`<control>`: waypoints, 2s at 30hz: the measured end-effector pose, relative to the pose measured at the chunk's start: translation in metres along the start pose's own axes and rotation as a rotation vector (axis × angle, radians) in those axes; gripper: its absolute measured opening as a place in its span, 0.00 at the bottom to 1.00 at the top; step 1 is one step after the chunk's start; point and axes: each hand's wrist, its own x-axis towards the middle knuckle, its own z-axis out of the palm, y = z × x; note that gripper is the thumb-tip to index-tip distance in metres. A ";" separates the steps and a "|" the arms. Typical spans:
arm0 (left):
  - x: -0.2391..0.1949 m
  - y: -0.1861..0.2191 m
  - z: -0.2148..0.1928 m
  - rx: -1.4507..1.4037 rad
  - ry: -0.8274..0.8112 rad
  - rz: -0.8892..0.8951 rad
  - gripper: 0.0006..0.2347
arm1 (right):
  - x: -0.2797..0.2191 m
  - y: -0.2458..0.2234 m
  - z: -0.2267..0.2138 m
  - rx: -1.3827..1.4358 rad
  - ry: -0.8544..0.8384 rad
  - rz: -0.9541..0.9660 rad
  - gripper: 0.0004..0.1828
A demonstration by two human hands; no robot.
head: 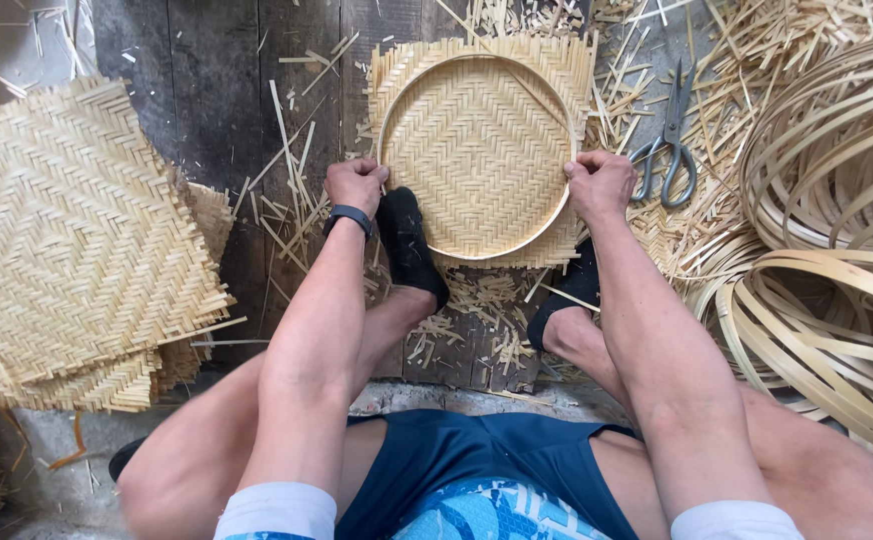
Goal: The person sits on the floor and repeatedly trims the edges of woven bamboo trays using shears and a wooden template. They place the template on the tray, cut the excess material, and then remove the template to reveal the finished circular shape.
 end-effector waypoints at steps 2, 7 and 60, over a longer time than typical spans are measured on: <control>0.004 -0.006 0.000 -0.089 -0.053 -0.015 0.09 | 0.001 0.004 0.003 0.040 -0.003 0.000 0.09; 0.011 -0.008 0.001 -0.321 -0.129 -0.013 0.08 | 0.010 0.019 0.006 0.062 0.005 -0.058 0.09; 0.118 0.153 0.113 0.157 -0.712 0.291 0.19 | 0.104 -0.093 0.039 -0.080 0.147 -0.773 0.30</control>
